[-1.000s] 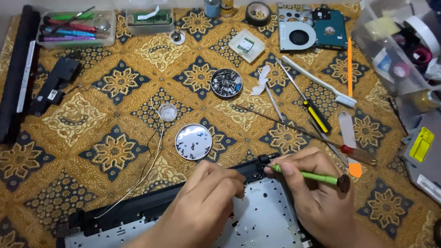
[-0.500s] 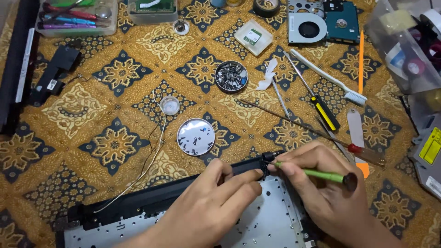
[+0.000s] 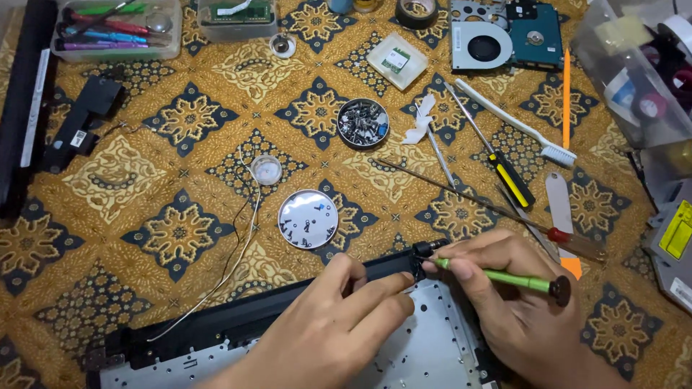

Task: Repairing a laptop by routing internal cables and using a precision screwdriver to secure components.

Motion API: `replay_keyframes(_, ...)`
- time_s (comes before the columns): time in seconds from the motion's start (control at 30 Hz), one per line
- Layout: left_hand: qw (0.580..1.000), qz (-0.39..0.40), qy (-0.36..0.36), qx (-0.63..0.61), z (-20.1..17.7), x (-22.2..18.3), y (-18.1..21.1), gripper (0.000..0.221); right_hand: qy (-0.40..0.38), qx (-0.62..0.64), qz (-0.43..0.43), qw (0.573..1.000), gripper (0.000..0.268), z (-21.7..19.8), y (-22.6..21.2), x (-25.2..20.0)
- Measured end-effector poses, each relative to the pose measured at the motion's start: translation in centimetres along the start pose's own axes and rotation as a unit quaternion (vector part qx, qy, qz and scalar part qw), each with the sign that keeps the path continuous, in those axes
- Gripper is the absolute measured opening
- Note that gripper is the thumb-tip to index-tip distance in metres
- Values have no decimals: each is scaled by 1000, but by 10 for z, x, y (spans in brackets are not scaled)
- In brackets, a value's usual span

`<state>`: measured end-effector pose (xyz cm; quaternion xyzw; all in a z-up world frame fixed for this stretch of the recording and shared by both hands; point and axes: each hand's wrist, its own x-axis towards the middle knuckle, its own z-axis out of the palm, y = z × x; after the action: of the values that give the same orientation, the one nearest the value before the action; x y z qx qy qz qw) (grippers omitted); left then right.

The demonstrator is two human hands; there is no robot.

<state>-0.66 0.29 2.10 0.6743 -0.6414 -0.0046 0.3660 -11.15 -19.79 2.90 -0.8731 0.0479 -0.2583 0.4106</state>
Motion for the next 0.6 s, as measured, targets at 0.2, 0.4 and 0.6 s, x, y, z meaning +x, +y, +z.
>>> replay_keyframes(0.2, 1000, -7, 7, -25, -3, 2, 2, 33, -6, -18, 2, 1000, 10, 0, 0, 0)
replay_keyframes(0.4, 1000, -5, 6, -18, -2, 3, 2, 31, -20, -59, 0, 998, 11, -1, -8, 5)
replay_keyframes(0.6, 998, 46, 11, 38, 3, 3, -2, 30, -56, -72, -3, 996, 17, -3, -13, 0)
